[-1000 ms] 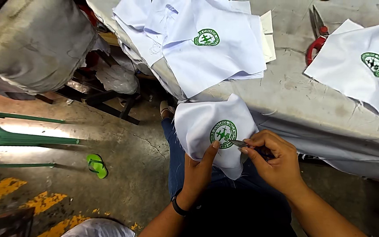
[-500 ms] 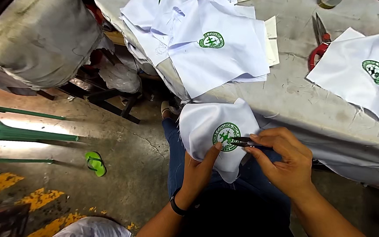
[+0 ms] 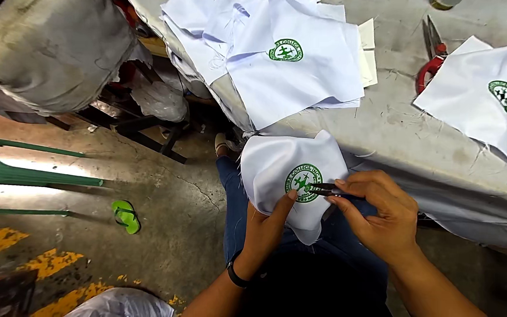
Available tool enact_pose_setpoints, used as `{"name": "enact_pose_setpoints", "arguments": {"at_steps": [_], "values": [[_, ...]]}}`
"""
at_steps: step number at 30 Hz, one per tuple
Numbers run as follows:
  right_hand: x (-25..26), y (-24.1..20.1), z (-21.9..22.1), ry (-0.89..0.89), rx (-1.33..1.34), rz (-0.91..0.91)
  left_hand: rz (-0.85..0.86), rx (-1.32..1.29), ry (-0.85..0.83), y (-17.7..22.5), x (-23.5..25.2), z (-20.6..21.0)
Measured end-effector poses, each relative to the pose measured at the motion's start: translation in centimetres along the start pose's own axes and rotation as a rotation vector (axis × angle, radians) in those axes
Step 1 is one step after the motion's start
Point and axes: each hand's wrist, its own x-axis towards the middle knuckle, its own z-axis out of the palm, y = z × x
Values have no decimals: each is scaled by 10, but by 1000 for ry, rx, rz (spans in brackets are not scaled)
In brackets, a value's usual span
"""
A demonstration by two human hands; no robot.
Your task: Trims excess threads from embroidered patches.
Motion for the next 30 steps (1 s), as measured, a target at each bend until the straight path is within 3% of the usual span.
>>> {"name": "enact_pose_setpoints", "arguments": {"at_steps": [30], "values": [[-3,1,0,-3,-8,10,-18,-11,9,1,-1,1]]}}
